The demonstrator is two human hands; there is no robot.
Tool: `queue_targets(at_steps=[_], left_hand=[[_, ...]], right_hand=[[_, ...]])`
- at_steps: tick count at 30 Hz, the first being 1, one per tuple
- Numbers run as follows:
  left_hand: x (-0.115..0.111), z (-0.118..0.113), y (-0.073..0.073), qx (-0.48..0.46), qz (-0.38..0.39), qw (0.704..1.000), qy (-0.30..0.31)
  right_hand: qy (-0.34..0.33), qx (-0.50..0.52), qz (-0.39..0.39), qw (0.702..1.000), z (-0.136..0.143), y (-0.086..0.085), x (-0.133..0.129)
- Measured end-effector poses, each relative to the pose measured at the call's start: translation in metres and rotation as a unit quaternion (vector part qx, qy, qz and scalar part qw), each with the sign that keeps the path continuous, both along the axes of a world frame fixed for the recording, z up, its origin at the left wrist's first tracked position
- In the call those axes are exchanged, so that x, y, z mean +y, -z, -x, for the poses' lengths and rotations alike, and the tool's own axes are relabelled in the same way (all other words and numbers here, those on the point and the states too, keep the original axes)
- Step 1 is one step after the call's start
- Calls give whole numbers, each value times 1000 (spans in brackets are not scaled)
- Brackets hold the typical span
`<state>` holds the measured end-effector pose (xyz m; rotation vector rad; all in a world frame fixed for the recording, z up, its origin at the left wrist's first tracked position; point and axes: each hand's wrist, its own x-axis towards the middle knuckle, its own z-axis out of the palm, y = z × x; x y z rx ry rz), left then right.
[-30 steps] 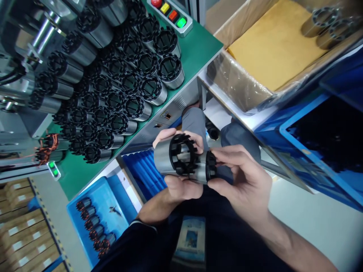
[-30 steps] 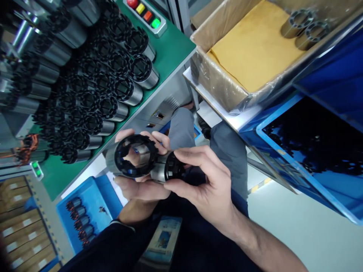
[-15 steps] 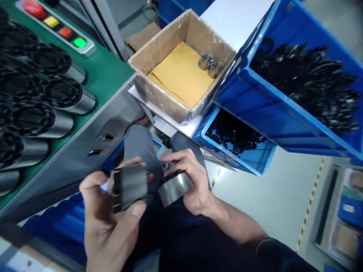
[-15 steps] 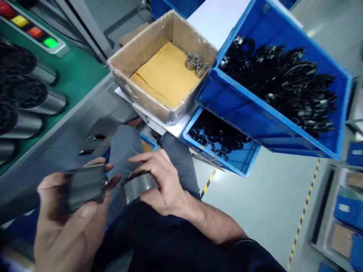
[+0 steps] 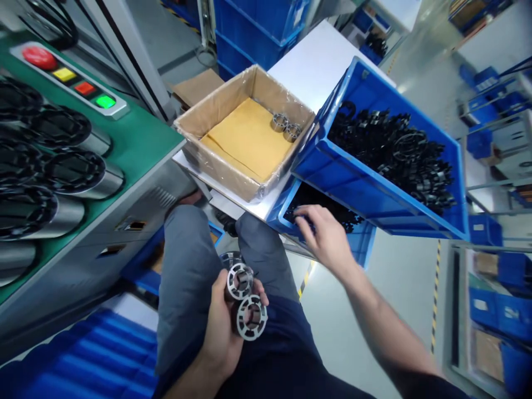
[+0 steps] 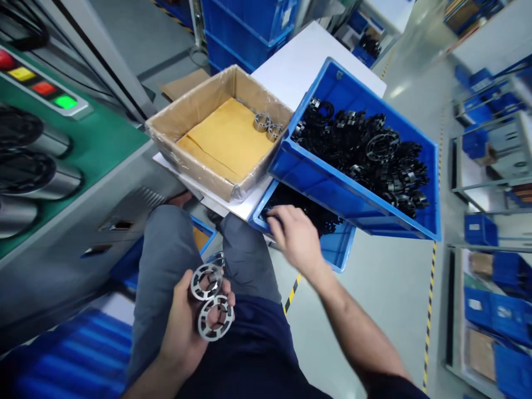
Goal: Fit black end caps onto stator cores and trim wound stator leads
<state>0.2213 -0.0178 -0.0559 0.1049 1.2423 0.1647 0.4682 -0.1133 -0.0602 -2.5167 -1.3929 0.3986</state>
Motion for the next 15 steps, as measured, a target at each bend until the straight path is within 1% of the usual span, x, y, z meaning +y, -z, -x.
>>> queue_targets(at_steps=[2,4,6,8,10,12,13,15], left_hand=[[-5,3,9,5,13,1000,-2],[-6,6,17,6,17,1000,6],[-6,10,24,-5,11,1000,20],[-4,14,29,-20,-5,999,35],[-4,19,32,-31,-28,998,55],[-4,25,35,-43,-50,995,72],[-4,28,37,-50,-54,994,79],[-4,32,40,-78,-55,990,100]], right_hand=[[29,-39,85,995,-46,16,-14],[27,-56,154,986,-77,36,-24],[8,-58,196,979,-93,53,-31],[-16,-54,208,977,-98,64,-35],[-39,-47,189,980,-98,67,-38],[-59,-33,134,989,-96,63,-41],[-66,-22,90,993,-95,58,-42],[-75,15,-29,997,-92,47,-43]])
